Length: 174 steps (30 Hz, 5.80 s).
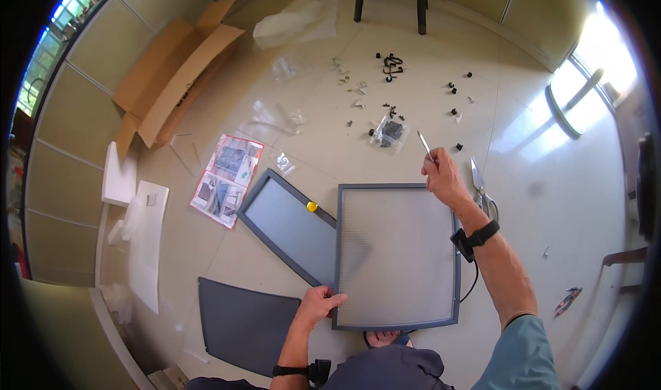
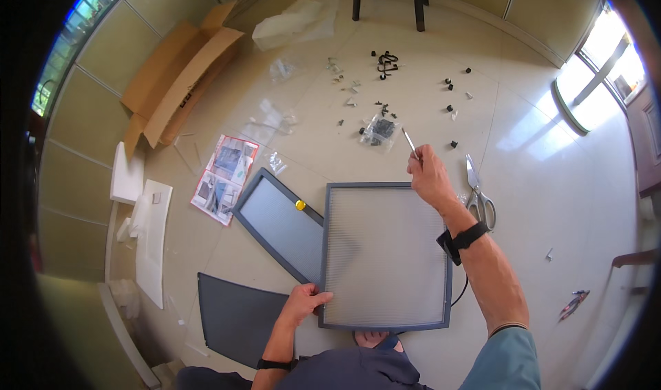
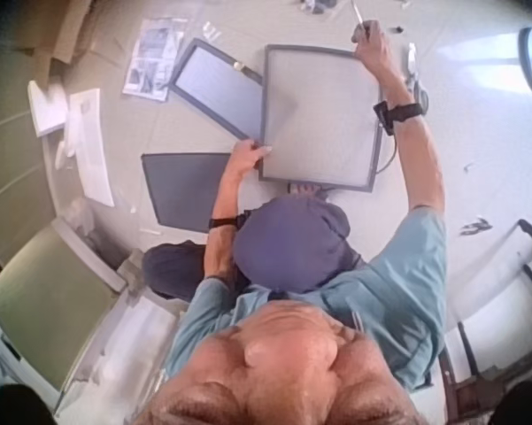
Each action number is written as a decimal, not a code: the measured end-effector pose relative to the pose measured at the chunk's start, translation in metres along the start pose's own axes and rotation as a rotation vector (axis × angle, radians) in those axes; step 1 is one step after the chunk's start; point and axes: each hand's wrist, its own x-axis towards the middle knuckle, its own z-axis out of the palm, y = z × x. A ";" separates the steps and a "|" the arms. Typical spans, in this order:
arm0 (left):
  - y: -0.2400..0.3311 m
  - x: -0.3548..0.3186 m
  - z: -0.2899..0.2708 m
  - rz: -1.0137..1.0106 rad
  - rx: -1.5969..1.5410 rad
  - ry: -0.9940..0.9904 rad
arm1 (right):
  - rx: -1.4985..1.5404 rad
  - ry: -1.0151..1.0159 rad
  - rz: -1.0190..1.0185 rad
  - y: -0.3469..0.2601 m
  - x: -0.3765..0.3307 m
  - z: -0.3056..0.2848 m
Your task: The person attaches metal hardware and handles to mesh-paneled door frames using a screwdriver while sitting on a tiled floor.
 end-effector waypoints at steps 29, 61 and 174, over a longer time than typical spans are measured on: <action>0.097 -0.155 -0.092 0.960 0.450 1.367 | -0.302 0.320 0.083 0.086 -0.124 -0.067; 0.010 -0.176 -0.201 0.842 -0.160 1.607 | -0.442 0.012 -0.389 -0.020 0.234 0.118; 0.103 0.082 0.074 0.400 0.482 0.653 | 0.363 -0.238 0.462 0.015 -0.190 0.032</action>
